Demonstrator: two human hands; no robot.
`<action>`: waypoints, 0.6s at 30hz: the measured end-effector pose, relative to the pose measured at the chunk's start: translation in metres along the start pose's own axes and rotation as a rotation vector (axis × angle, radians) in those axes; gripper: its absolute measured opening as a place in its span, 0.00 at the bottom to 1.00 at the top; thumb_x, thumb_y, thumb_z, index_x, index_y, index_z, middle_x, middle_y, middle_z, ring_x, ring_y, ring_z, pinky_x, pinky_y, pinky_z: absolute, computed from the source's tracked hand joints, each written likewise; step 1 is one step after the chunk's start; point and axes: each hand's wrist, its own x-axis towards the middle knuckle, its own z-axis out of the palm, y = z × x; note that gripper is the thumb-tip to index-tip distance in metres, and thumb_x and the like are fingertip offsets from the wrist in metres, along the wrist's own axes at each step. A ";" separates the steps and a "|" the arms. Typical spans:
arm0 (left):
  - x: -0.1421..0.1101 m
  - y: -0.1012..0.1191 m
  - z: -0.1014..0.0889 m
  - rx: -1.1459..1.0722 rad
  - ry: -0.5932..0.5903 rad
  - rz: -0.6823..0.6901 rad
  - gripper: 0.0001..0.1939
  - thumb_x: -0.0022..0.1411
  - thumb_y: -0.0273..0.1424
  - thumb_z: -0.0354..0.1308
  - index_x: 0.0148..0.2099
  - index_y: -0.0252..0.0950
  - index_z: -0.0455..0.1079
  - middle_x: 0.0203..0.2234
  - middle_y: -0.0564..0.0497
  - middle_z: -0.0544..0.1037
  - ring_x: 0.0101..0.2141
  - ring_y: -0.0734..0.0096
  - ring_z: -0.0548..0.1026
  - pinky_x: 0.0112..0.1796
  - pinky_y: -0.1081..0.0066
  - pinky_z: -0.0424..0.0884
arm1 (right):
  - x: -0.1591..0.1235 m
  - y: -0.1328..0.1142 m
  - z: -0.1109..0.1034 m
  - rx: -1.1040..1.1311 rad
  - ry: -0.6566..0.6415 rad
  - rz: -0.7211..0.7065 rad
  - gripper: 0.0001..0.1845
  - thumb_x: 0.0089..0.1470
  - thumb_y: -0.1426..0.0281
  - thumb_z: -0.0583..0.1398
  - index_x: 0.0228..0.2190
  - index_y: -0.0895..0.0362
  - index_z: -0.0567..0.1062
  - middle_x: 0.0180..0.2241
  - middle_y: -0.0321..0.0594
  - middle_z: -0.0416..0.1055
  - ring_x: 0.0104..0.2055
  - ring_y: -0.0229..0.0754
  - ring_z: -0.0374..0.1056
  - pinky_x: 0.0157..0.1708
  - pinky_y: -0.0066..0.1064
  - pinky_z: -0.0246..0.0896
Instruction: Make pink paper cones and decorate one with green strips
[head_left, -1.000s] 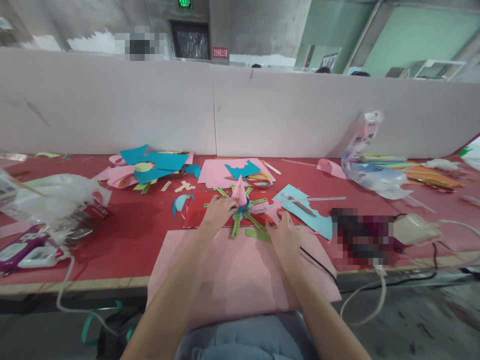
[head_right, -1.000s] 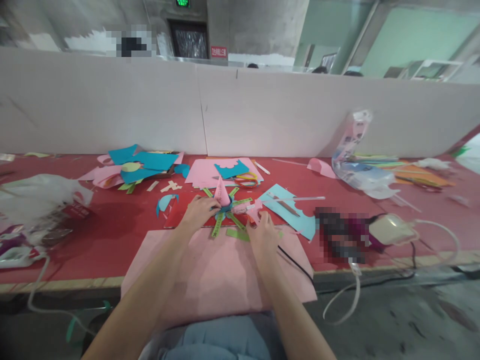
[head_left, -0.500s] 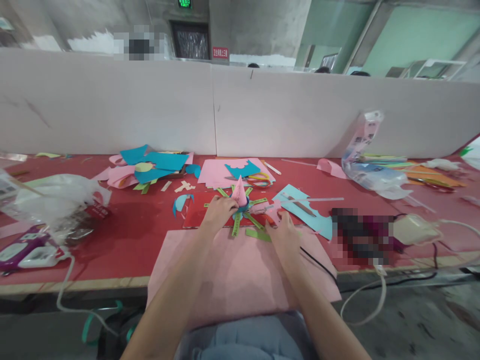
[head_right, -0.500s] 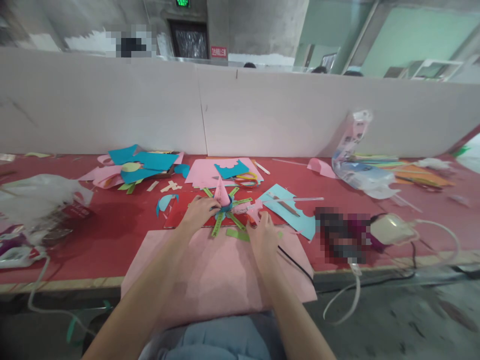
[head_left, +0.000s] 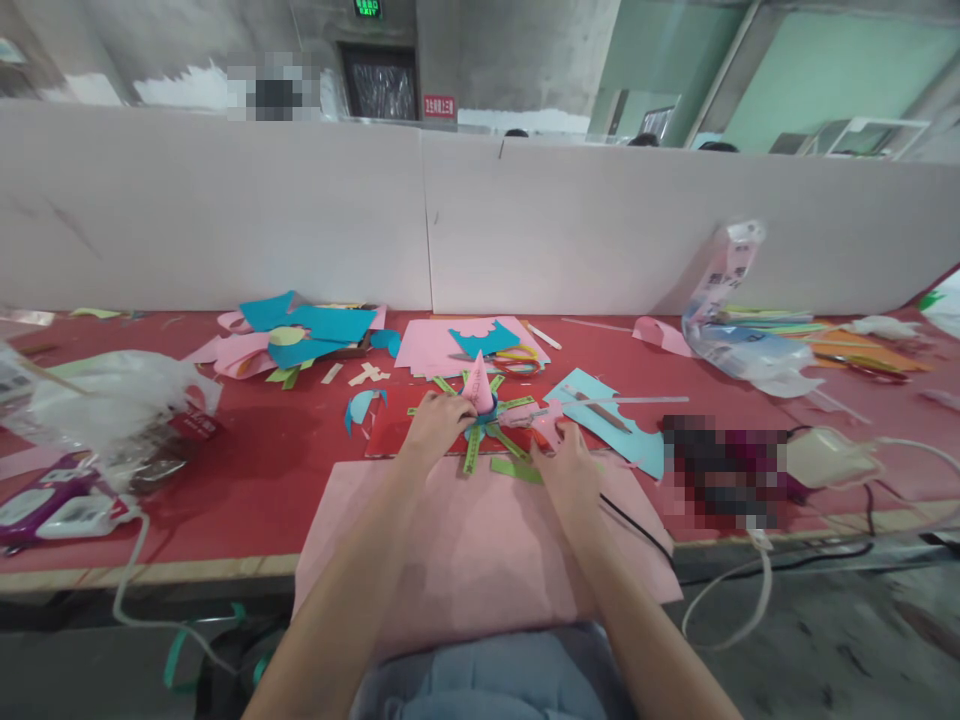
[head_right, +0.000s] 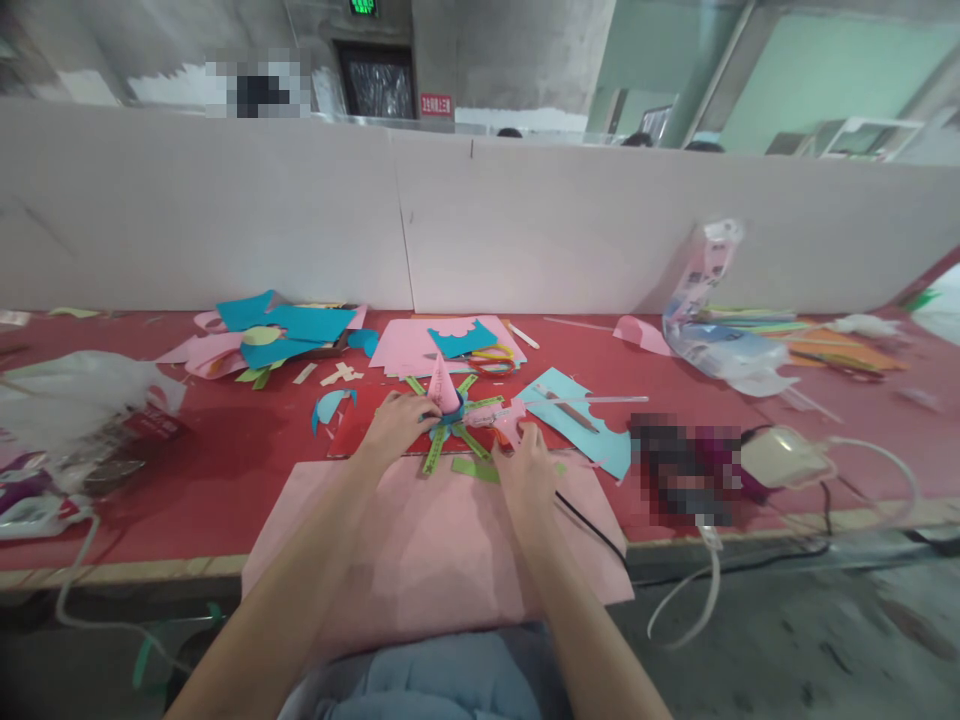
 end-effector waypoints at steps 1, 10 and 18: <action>0.000 0.001 -0.002 -0.007 0.023 -0.005 0.04 0.56 0.32 0.56 0.33 0.41 0.72 0.34 0.56 0.78 0.38 0.67 0.72 0.40 0.66 0.57 | 0.001 0.001 -0.001 0.019 -0.003 0.020 0.22 0.46 0.60 0.55 0.43 0.57 0.64 0.43 0.45 0.69 0.41 0.47 0.66 0.33 0.31 0.54; 0.003 0.006 -0.016 -0.250 0.519 -0.192 0.06 0.56 0.32 0.56 0.38 0.39 0.70 0.32 0.51 0.75 0.34 0.70 0.71 0.39 0.69 0.63 | 0.009 0.013 -0.007 0.305 0.121 0.246 0.29 0.42 0.52 0.56 0.42 0.57 0.65 0.36 0.42 0.69 0.33 0.44 0.64 0.31 0.31 0.54; 0.031 0.018 -0.021 -0.333 0.526 -0.203 0.10 0.55 0.36 0.57 0.39 0.39 0.70 0.34 0.50 0.74 0.33 0.70 0.71 0.36 0.71 0.66 | 0.008 0.013 -0.006 0.407 0.139 0.267 0.30 0.41 0.51 0.57 0.42 0.57 0.65 0.34 0.40 0.68 0.32 0.42 0.63 0.31 0.30 0.55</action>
